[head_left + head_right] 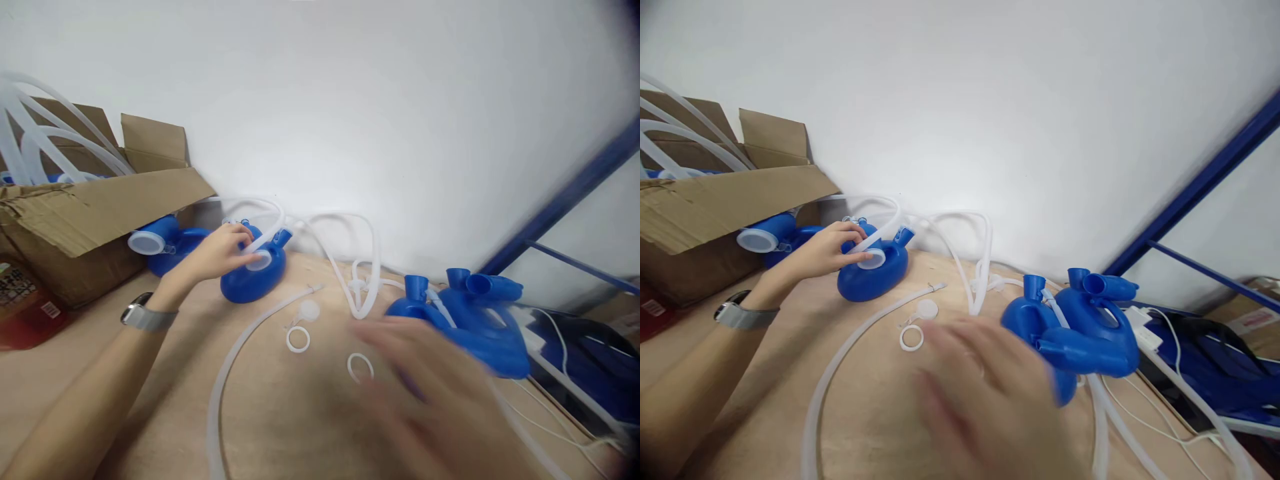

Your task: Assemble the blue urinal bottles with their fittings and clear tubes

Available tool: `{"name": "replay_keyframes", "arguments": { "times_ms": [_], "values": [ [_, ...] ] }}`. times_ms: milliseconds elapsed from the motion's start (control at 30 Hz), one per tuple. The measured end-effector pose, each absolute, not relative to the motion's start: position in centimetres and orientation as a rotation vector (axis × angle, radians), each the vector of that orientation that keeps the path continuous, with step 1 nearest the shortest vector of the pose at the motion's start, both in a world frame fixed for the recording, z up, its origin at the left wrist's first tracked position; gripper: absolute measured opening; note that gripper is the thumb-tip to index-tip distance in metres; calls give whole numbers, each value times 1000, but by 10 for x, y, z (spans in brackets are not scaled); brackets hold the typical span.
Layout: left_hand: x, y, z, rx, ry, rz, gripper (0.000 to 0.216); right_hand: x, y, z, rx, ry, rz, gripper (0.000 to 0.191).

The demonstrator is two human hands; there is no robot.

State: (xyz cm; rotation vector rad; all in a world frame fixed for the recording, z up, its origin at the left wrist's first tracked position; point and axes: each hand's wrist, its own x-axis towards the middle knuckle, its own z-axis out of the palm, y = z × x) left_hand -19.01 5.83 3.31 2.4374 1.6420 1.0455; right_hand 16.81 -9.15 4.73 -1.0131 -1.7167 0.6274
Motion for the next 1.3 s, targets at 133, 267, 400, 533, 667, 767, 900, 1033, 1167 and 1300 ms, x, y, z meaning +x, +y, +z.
{"name": "replay_keyframes", "arguments": {
  "times_ms": [133, 267, 400, 533, 667, 767, 900, 1033, 1167, 1300],
  "values": [
    [-168, 61, 22, 2389, 1499, 1207, 42, 77, -17, 18, -865, -2262, 349, 41],
    [-169, 68, 10, 2281, 1487, 1321, 40, 26, 54, -6, -920, -2116, 308, 65],
    [-186, 75, 2, 1999, 1621, 1570, 50, 1, 86, -25, -882, -1909, 411, 80],
    [-195, 78, 2, 1897, 1678, 1586, 51, -3, 93, -34, -837, -2030, 361, 54],
    [-189, 82, -1, 1850, 1750, 1421, 56, 3, 93, -38, -773, -2120, 190, 49],
    [-177, 85, -6, 1754, 1776, 1351, 52, 8, 94, -42, -730, -2083, 103, 40],
    [-162, 85, -8, 1682, 1808, 1408, 42, 11, 99, -47, -553, -1963, 150, 16],
    [-155, 84, -5, 1648, 1846, 1515, 27, 3, 97, -48, -486, -1733, 363, 14],
    [-154, 84, -12, 1453, 1885, 1662, 27, -4, 85, -40, -509, -1485, 491, 31],
    [-150, 86, -21, 1318, 1836, 1734, 24, -3, 77, -26, -594, -1258, 681, 35]
  ]
}}
